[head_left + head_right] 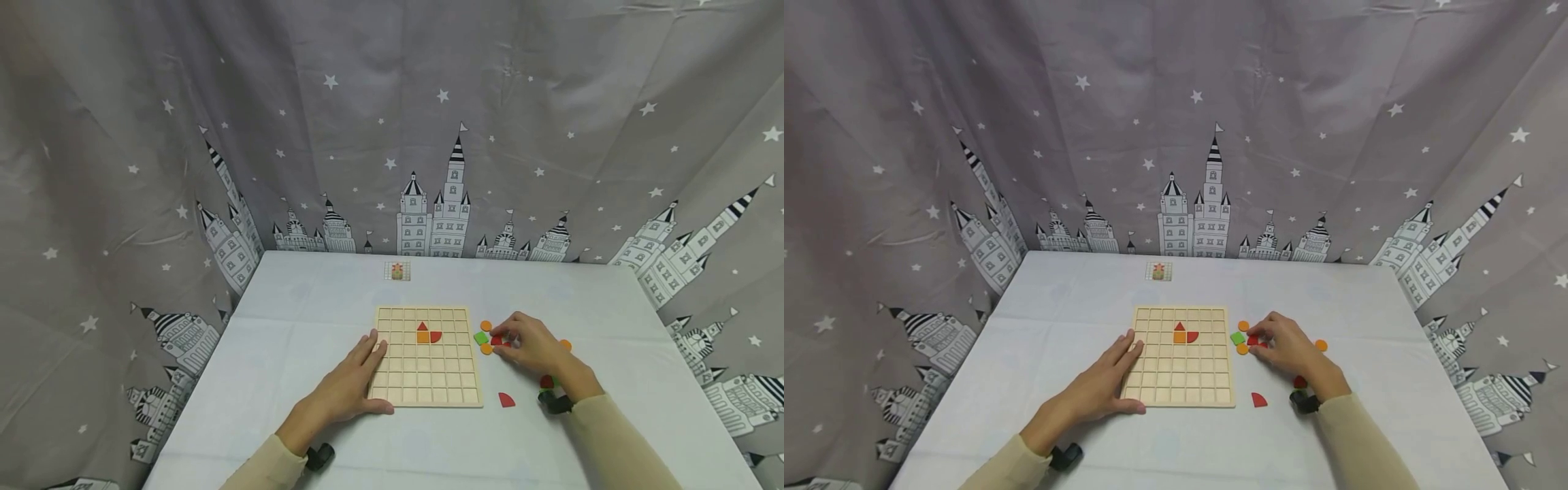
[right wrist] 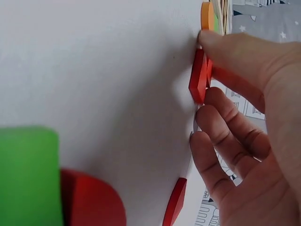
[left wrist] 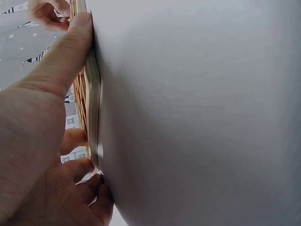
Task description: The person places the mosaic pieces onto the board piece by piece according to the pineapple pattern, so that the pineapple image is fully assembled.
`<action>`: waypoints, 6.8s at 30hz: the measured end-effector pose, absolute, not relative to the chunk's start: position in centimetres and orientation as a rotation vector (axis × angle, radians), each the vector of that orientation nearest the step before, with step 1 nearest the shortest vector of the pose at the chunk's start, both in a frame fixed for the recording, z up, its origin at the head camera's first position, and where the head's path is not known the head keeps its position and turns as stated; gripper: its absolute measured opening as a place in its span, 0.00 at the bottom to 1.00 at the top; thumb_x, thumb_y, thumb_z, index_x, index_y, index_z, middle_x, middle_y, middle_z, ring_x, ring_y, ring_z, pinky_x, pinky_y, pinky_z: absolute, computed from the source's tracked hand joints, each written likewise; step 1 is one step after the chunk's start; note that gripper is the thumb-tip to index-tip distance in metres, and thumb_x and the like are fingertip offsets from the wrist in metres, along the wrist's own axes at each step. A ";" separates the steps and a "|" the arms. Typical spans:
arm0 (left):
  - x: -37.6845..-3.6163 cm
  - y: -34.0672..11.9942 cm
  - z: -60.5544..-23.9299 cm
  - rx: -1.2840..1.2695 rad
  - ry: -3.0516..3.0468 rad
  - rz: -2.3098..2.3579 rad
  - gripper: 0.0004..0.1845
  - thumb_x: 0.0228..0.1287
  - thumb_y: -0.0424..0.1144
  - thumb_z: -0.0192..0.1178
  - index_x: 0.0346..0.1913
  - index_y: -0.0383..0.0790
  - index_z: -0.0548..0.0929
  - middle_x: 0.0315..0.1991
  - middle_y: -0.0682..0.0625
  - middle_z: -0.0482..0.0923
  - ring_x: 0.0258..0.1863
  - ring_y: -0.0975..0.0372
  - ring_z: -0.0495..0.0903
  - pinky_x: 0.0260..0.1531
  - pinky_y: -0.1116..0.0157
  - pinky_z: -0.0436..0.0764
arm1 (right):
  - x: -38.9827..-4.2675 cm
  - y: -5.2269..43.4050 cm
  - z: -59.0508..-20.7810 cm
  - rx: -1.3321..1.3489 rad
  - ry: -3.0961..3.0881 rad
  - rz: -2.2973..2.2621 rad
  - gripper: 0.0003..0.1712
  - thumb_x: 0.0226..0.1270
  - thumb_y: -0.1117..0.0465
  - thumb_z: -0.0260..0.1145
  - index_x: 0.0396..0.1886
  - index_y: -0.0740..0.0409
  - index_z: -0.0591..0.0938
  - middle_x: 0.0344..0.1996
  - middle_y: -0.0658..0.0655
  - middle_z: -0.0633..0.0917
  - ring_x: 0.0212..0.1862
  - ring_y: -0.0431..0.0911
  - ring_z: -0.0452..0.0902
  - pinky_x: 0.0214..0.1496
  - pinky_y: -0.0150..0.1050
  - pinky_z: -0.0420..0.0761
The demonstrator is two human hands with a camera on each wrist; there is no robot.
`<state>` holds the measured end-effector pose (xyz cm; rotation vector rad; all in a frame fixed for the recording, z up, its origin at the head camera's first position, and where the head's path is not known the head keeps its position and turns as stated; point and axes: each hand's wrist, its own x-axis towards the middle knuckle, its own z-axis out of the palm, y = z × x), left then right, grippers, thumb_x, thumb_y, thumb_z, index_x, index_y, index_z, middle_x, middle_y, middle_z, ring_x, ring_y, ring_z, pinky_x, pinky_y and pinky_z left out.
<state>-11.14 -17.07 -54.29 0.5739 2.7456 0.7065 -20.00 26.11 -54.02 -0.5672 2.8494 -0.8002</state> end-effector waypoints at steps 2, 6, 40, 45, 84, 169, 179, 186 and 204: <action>-11.1 -17.0 -54.2 0.575 2.744 0.709 0.72 0.59 0.65 0.87 0.95 0.35 0.59 0.98 0.36 0.46 0.98 0.39 0.50 0.91 0.37 0.69 | -20.0 26.0 -54.0 -0.558 2.850 -0.784 0.17 0.73 0.56 0.87 0.58 0.50 0.97 0.49 0.51 0.89 0.48 0.44 0.79 0.49 0.34 0.83; -11.1 -17.0 -54.1 0.578 2.745 0.711 0.71 0.59 0.65 0.87 0.95 0.35 0.59 0.98 0.35 0.46 0.98 0.39 0.51 0.90 0.37 0.69 | -20.1 25.9 -54.1 -0.543 2.855 -0.764 0.14 0.74 0.57 0.86 0.57 0.49 0.97 0.49 0.50 0.88 0.48 0.44 0.78 0.49 0.33 0.82; -10.9 -17.0 -53.5 0.556 2.742 0.720 0.72 0.58 0.66 0.88 0.95 0.35 0.59 0.99 0.36 0.45 0.98 0.40 0.50 0.90 0.37 0.69 | -19.7 24.7 -54.1 -0.618 2.998 -0.848 0.13 0.71 0.64 0.86 0.52 0.55 0.97 0.49 0.54 0.89 0.48 0.45 0.85 0.54 0.42 0.92; -11.0 -16.9 -53.6 0.554 2.740 0.703 0.71 0.59 0.65 0.88 0.95 0.36 0.59 0.99 0.37 0.45 0.98 0.41 0.50 0.91 0.38 0.69 | -19.7 24.3 -53.9 -0.699 2.999 -0.930 0.13 0.70 0.68 0.85 0.52 0.55 0.97 0.49 0.53 0.91 0.49 0.47 0.89 0.57 0.45 0.95; -11.4 -17.0 -53.2 0.604 2.753 0.642 0.70 0.60 0.66 0.87 0.94 0.35 0.61 0.98 0.35 0.49 0.96 0.38 0.57 0.88 0.35 0.73 | -21.1 12.3 -52.8 -1.179 2.730 -0.968 0.11 0.72 0.69 0.80 0.51 0.58 0.97 0.47 0.54 0.95 0.47 0.46 0.90 0.53 0.38 0.93; -11.1 -16.8 -53.8 0.623 2.781 0.573 0.69 0.63 0.66 0.85 0.94 0.33 0.60 0.97 0.32 0.47 0.97 0.37 0.54 0.91 0.38 0.70 | -21.0 13.2 -52.9 -1.179 2.891 -0.791 0.07 0.78 0.64 0.80 0.51 0.56 0.99 0.49 0.54 0.95 0.52 0.50 0.91 0.57 0.47 0.94; -11.1 -16.9 -54.0 0.621 2.784 0.590 0.70 0.61 0.66 0.86 0.94 0.33 0.60 0.98 0.32 0.47 0.97 0.38 0.54 0.91 0.39 0.68 | -20.0 16.1 -52.6 -0.974 2.919 -0.742 0.10 0.81 0.60 0.78 0.56 0.53 0.98 0.53 0.52 0.94 0.58 0.51 0.90 0.67 0.55 0.92; -10.9 -16.8 -53.9 0.618 2.789 0.597 0.70 0.61 0.66 0.86 0.94 0.33 0.61 0.97 0.32 0.47 0.97 0.37 0.54 0.91 0.38 0.69 | -19.3 18.6 -52.7 -0.853 2.926 -0.725 0.13 0.81 0.58 0.79 0.60 0.51 0.97 0.57 0.52 0.93 0.62 0.51 0.90 0.72 0.58 0.91; -10.9 -16.8 -53.9 0.611 2.782 0.615 0.70 0.60 0.66 0.86 0.94 0.34 0.60 0.98 0.33 0.46 0.97 0.37 0.53 0.91 0.37 0.69 | -18.5 23.7 -53.8 -0.697 2.959 -0.735 0.20 0.74 0.55 0.86 0.63 0.49 0.96 0.59 0.54 0.90 0.57 0.50 0.85 0.61 0.53 0.91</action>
